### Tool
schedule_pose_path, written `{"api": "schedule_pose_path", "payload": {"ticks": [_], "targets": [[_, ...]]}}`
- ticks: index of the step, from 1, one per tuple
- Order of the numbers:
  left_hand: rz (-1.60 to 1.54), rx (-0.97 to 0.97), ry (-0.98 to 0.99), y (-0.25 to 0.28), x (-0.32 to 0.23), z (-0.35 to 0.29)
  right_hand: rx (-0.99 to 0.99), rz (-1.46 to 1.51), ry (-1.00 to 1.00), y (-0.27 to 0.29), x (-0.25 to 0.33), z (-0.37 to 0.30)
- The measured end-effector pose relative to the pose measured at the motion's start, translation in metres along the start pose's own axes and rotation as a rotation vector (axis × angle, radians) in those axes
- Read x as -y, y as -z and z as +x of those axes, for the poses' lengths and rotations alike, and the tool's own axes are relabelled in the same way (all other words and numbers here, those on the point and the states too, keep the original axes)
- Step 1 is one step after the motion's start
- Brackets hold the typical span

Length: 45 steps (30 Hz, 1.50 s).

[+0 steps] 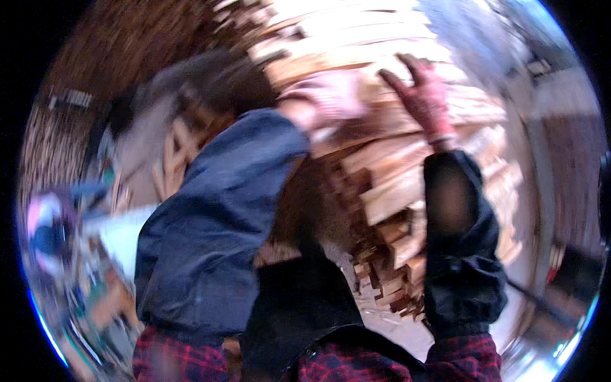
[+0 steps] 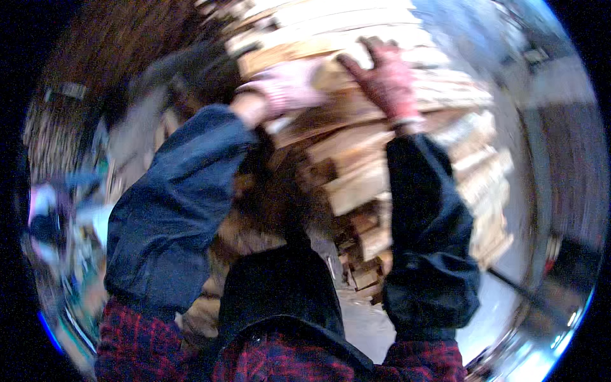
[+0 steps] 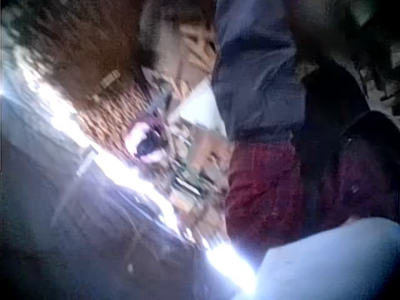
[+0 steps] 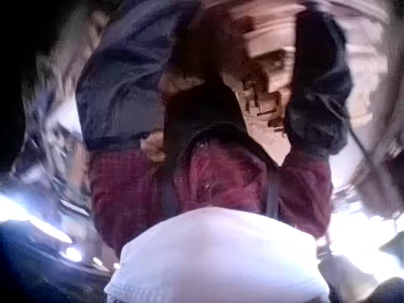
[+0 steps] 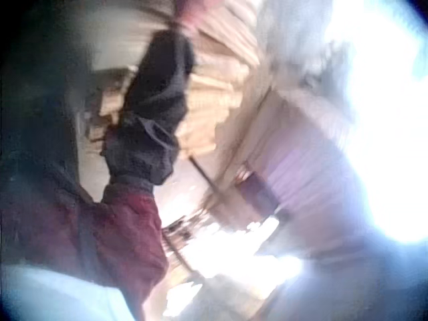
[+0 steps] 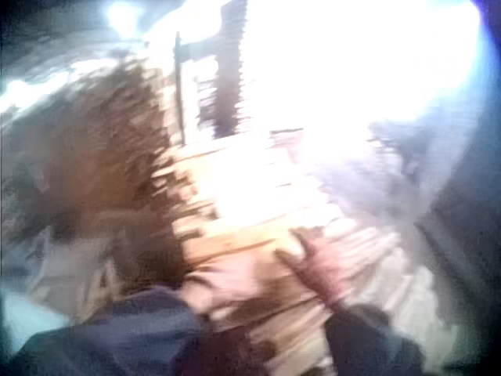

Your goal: The person gathers and stacks wooden planks from a pile on the floor. They pick up multiple planks at a time, align them, and place them into a neat stack next to a metal structure.

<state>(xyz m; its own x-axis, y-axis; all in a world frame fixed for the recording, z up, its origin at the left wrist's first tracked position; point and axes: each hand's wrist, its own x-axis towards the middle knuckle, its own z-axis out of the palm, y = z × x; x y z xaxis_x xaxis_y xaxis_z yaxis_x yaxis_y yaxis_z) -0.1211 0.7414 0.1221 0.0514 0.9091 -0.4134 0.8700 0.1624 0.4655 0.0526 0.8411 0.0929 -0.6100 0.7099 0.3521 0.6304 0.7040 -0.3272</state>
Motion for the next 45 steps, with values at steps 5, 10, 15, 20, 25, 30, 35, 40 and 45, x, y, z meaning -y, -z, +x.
{"api": "schedule_pose_path", "payload": {"ticks": [5,10,15,20,25,30,35,40,45], "targets": [[0.181,-0.625,-0.094,-0.075,-0.026,-0.035,0.244,-0.337,0.698,-0.055,-0.128,0.055],[0.016,-0.562,-0.028,-0.070,0.032,-0.086,0.463,0.095,0.218,-0.047,-0.123,0.048],[0.044,-0.840,0.240,-0.094,0.091,-0.088,0.505,-0.274,0.270,-0.058,-0.140,0.052],[-0.633,-0.537,0.219,-0.176,0.105,-0.222,0.560,0.426,-0.288,-0.082,-0.171,0.073],[-0.849,-0.432,0.711,-0.373,0.125,-0.438,0.619,-0.903,0.429,-0.063,-0.055,0.013],[-0.943,-0.507,1.008,-0.474,0.094,-0.667,0.758,0.415,-0.432,-0.086,0.039,-0.083],[-1.182,-0.905,1.150,-0.578,0.063,-0.804,0.908,-0.232,0.286,-0.102,0.356,-0.312],[-1.371,-1.364,1.338,-0.757,0.004,-0.856,1.390,-0.182,0.585,-0.133,0.548,-0.493],[-2.197,-1.540,1.469,-0.773,-0.047,-0.880,1.711,-0.173,0.846,-0.116,0.590,-0.597]]}}
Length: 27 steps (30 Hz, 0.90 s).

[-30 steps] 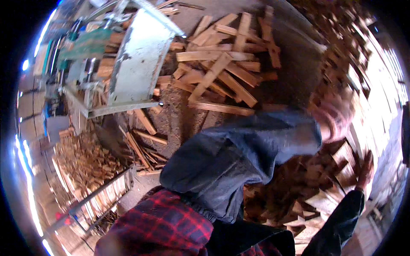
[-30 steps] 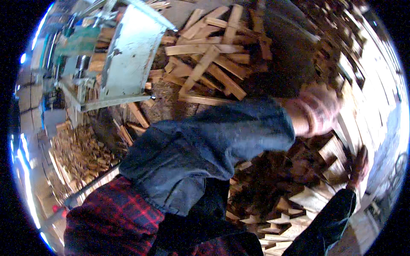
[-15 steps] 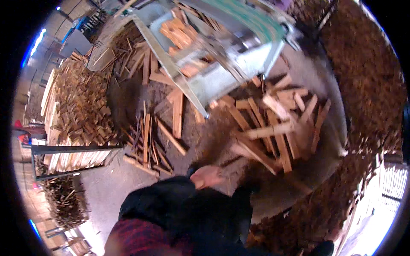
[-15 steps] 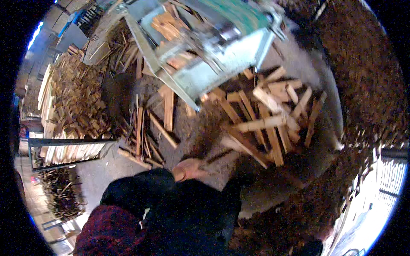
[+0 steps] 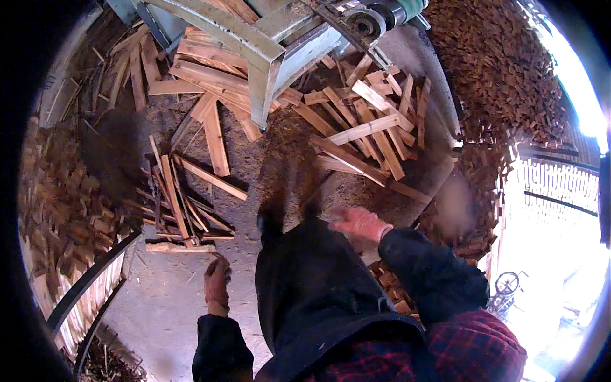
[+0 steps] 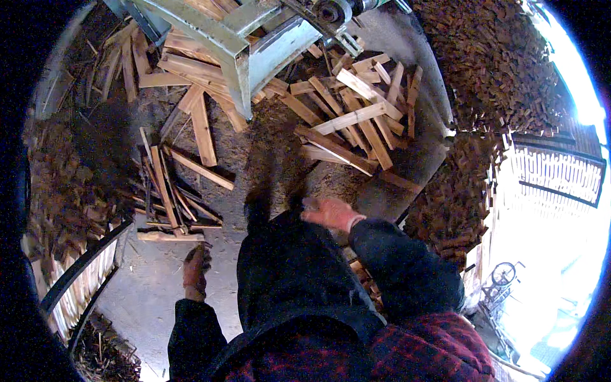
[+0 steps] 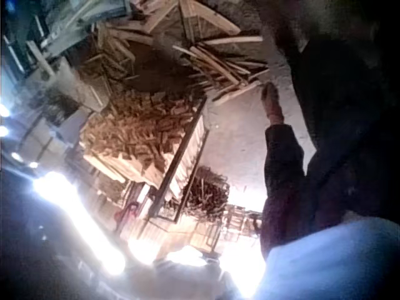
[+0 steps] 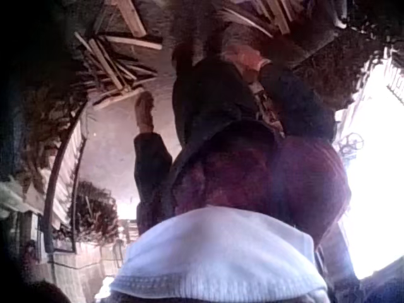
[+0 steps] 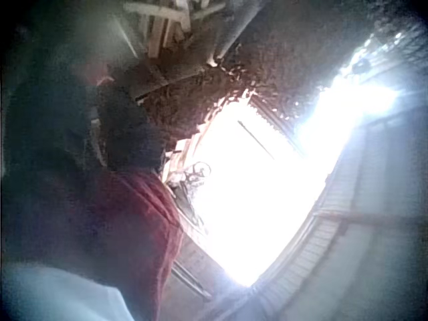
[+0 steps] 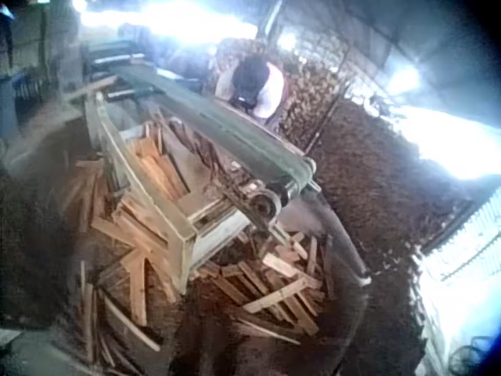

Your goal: The person gathers and stacks wooden planks from a pile on the floor. They pick up multiple planks at a time, align them, and place them into a neat stack next to a metal structure.

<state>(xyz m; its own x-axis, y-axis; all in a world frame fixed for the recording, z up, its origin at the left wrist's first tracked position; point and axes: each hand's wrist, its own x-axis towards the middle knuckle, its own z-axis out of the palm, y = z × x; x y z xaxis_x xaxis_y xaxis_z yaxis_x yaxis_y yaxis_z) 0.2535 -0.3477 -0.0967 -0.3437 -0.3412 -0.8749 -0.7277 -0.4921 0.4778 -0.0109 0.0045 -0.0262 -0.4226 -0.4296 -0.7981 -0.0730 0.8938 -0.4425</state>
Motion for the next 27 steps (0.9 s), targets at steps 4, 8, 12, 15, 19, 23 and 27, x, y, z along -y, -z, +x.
{"api": "schedule_pose_path", "payload": {"ticks": [4,8,12,15,19,23,27], "targets": [[-0.010,0.024,0.121,-0.011,0.019,-0.011,0.131,0.039,-0.129,-0.015,-0.009,-0.007],[-0.052,0.082,0.150,-0.037,0.016,-0.024,0.091,-0.056,-0.122,-0.027,-0.079,-0.010],[-0.128,0.163,0.125,-0.071,0.036,-0.025,-0.101,0.346,-0.222,-0.028,-0.143,-0.020],[0.018,0.171,0.039,-0.098,-0.003,-0.052,-0.128,0.904,-0.389,-0.026,-0.183,-0.027],[-0.153,0.200,0.173,-0.121,0.036,-0.062,-0.120,0.179,-0.382,-0.022,-0.196,0.015],[0.151,0.249,0.058,-0.131,0.049,-0.059,0.008,0.611,-0.331,-0.005,-0.164,0.024],[0.129,0.269,0.081,-0.124,0.077,-0.029,-0.094,0.253,-0.376,-0.030,-0.211,0.061]]}}
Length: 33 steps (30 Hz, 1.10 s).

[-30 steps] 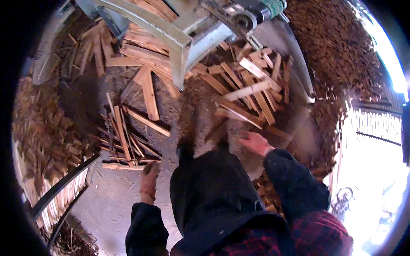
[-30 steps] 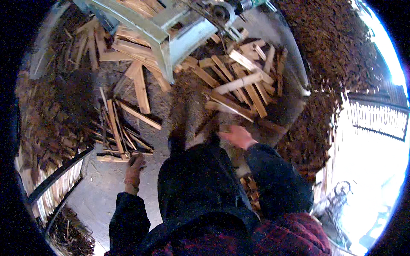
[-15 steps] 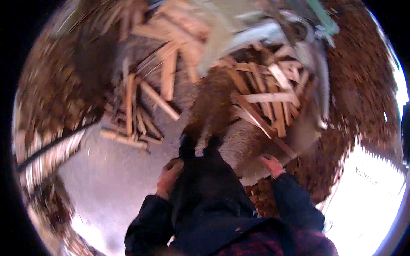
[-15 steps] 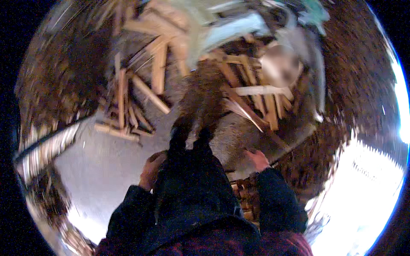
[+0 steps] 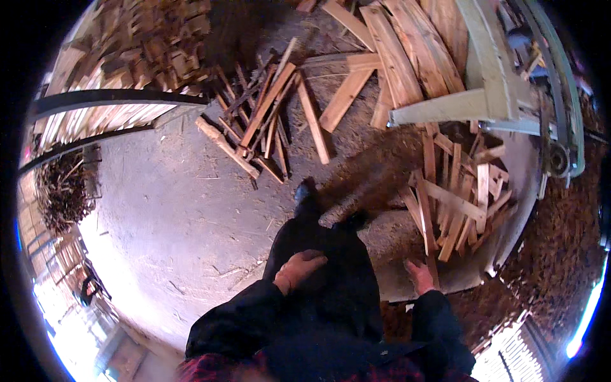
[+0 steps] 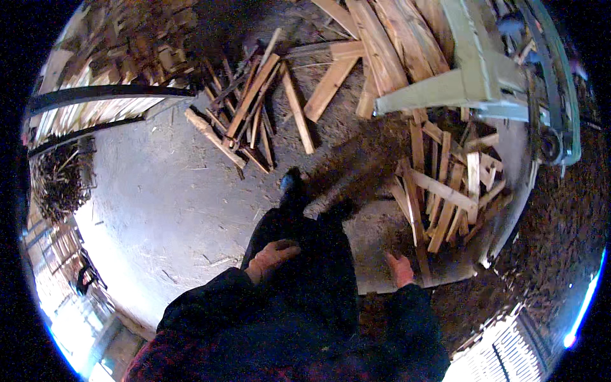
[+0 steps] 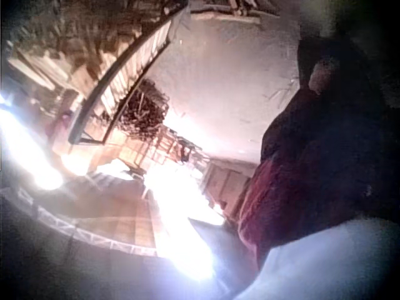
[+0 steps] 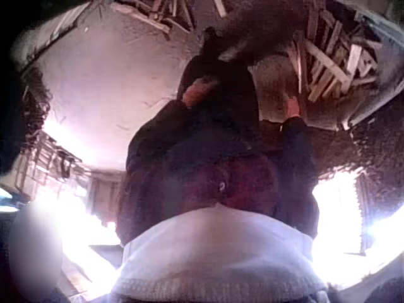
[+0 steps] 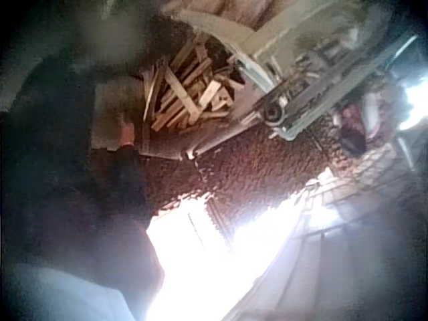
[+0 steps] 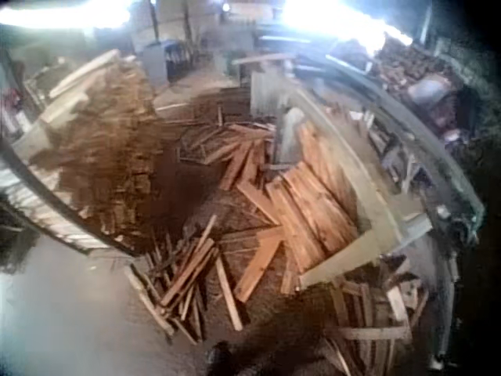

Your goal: The person gathers and stacks wooden planks from a pile on the floor. They pick up multiple planks at a time, align them, and place them into a neat stack next to a metal structure.

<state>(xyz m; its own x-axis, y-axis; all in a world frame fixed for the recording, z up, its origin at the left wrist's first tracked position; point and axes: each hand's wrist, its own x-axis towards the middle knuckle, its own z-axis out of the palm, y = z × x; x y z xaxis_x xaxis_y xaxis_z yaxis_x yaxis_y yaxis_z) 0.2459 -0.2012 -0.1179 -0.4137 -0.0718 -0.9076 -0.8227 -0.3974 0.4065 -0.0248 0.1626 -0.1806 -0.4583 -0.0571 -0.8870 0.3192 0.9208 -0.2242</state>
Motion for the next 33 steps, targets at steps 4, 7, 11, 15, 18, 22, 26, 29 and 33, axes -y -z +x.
{"api": "schedule_pose_path", "payload": {"ticks": [4,7,11,15,18,22,26,29,33], "targets": [[-0.079,-0.065,0.076,0.033,0.005,-0.010,0.086,-0.276,0.124,-0.025,0.023,0.027],[-0.185,-0.011,-0.098,0.044,0.049,-0.006,0.230,0.052,-0.007,-0.043,0.082,0.020],[0.054,-0.063,-0.123,0.041,0.056,-0.010,0.362,0.093,0.097,-0.066,0.127,0.029],[-0.072,-0.077,-0.273,0.049,0.064,-0.005,0.394,-0.246,0.216,-0.158,0.279,0.048],[-0.155,-0.129,-0.251,0.069,0.059,-0.034,0.481,-0.372,0.320,-0.211,0.341,0.047],[-0.151,-0.163,-0.191,0.055,0.063,-0.031,0.533,-0.483,0.367,-0.228,0.356,0.055],[-0.218,-0.132,-0.100,0.042,0.068,-0.041,0.524,-0.525,0.365,-0.214,0.334,0.069],[-0.181,-0.112,-0.098,0.033,0.078,-0.027,0.475,-0.497,0.323,-0.202,0.305,0.095],[-0.008,0.001,-0.262,0.020,0.068,-0.001,0.351,-0.366,0.222,-0.114,0.216,0.136]]}}
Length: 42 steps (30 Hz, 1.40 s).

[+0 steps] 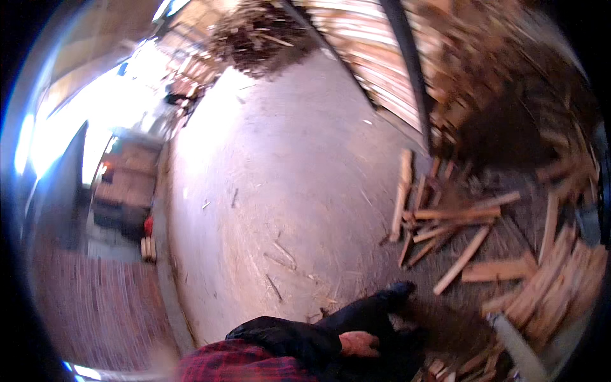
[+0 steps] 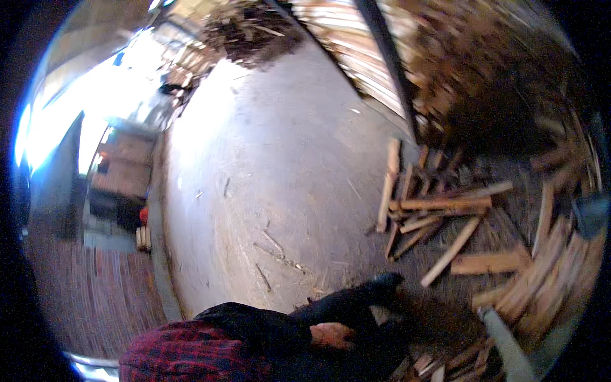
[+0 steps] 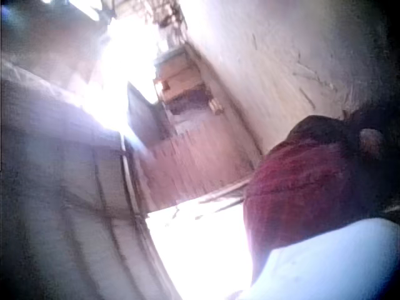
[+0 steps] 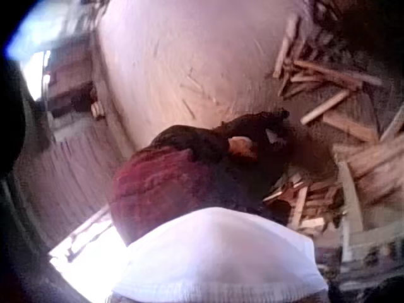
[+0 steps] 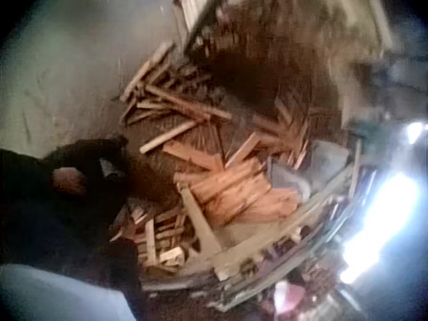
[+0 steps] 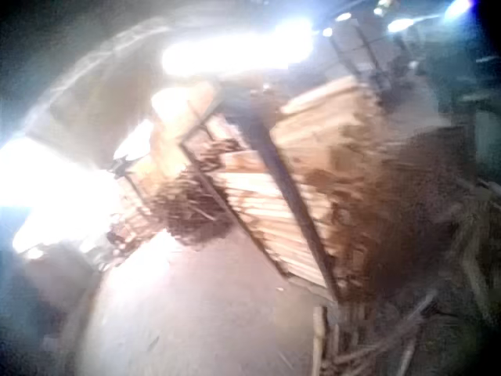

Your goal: The person gathers and stacks wooden planks from a pile on the floor. They pick up multiple planks at a time, align them, and place them into a neat stack next to a metal structure.

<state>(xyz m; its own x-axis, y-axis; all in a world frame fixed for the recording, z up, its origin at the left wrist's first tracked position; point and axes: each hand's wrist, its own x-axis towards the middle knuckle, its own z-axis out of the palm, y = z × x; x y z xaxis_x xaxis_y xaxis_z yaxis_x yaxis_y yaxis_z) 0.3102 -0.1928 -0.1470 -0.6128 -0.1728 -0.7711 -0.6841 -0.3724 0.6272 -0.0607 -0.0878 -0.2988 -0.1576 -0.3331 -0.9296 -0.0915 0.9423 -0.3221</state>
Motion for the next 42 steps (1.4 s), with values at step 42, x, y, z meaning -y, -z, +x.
{"api": "schedule_pose_path", "payload": {"ticks": [42], "targets": [[0.573,-0.481,-0.058,0.021,-0.040,0.343,-1.061,-0.233,-0.271,0.245,-0.330,0.245]]}}
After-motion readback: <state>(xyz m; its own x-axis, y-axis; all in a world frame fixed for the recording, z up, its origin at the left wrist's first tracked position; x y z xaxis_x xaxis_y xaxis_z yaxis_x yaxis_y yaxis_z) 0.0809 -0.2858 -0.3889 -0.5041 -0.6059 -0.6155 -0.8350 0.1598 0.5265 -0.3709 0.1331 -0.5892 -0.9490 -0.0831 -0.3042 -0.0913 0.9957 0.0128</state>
